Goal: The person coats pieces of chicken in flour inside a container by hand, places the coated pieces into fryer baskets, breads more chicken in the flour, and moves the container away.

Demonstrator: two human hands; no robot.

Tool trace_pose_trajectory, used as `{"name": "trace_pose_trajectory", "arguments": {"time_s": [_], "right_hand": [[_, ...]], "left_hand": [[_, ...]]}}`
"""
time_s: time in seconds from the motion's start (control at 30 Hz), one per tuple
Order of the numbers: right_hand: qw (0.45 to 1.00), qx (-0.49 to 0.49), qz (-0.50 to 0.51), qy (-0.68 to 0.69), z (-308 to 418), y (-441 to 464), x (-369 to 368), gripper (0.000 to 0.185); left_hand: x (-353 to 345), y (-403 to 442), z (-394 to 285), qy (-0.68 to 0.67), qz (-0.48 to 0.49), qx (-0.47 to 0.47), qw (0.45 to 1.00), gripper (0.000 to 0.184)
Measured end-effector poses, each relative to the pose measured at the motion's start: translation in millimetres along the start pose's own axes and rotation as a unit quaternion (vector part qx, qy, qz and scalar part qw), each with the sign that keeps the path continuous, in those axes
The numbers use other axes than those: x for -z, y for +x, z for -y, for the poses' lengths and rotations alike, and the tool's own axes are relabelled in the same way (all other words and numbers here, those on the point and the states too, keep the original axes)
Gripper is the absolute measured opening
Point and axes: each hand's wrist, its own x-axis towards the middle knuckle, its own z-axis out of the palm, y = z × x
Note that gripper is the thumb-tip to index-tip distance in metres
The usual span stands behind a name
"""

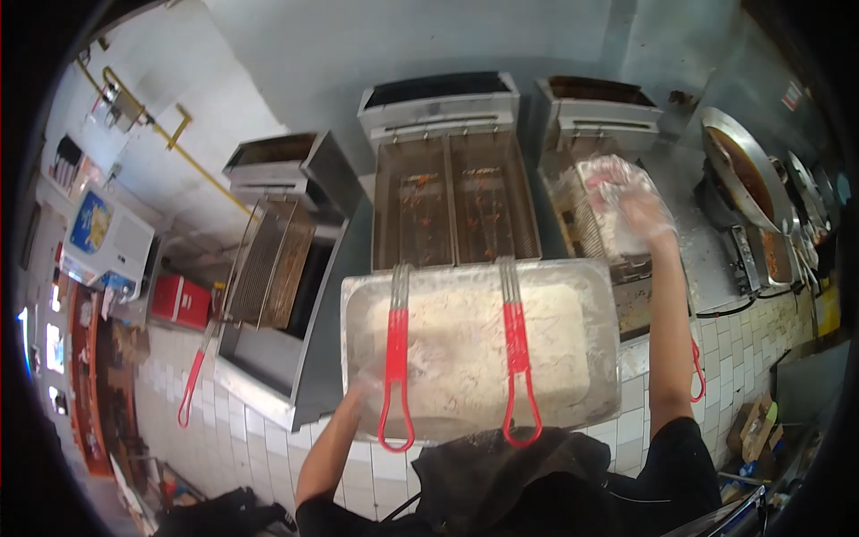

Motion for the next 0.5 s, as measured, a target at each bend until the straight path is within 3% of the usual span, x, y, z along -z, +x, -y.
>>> {"name": "trace_pose_trajectory", "arguments": {"time_s": [0.03,0.07,0.1,0.13,0.17,0.2,0.23,0.27,0.33,0.37,0.4,0.43,0.47,0.5], "right_hand": [[0.984,-0.017,0.056,0.168,-5,-20,-12,0.039],[0.990,-0.011,0.115,0.079,-6,-37,-28,0.046],[0.992,-0.059,0.108,-0.015,1,-55,-47,0.052],[0.993,-0.072,0.083,-0.039,-17,-70,-53,0.047],[0.988,-0.067,0.133,-0.037,-27,-81,-58,0.037],[0.981,-0.126,0.095,-0.110,-48,-88,-53,0.035],[0.934,-0.123,0.101,-0.319,-71,-93,-53,0.031],[0.896,-0.120,0.083,-0.419,-88,-105,-65,0.030],[0.865,-0.175,0.106,-0.459,-116,-118,-92,0.039],[0.874,-0.232,0.150,-0.399,-135,-122,-99,0.048],[0.808,-0.034,0.220,-0.546,-183,-128,-100,0.052],[0.684,0.168,0.274,-0.655,-223,-135,-100,0.057],[0.856,0.061,0.215,-0.466,-234,-142,-112,0.056],[0.876,0.047,0.208,-0.433,-232,-144,-130,0.056]], "left_hand": [[5,4,-1,0.002,-0.004,0.002,1.000,0.049],[9,9,-3,0.007,-0.009,0.003,1.000,0.049],[13,14,-5,0.009,-0.016,0.005,1.000,0.049],[16,16,-6,0.012,-0.020,0.009,1.000,0.049],[18,20,-9,0.016,-0.027,0.010,0.999,0.049],[20,22,-11,0.020,-0.033,0.011,0.999,0.049],[21,22,-12,0.020,-0.041,0.016,0.999,0.049],[22,22,-14,0.024,-0.050,0.017,0.998,0.049],[24,22,-22,0.032,-0.063,0.003,0.997,0.048],[20,20,-27,0.037,-0.064,-0.010,0.997,0.048],[17,22,-35,0.043,-0.062,-0.030,0.997,0.048],[12,25,-43,0.051,-0.059,-0.053,0.996,0.048],[7,28,-52,0.061,-0.051,-0.073,0.994,0.048],[3,31,-59,0.072,-0.048,-0.091,0.992,0.048]]}}
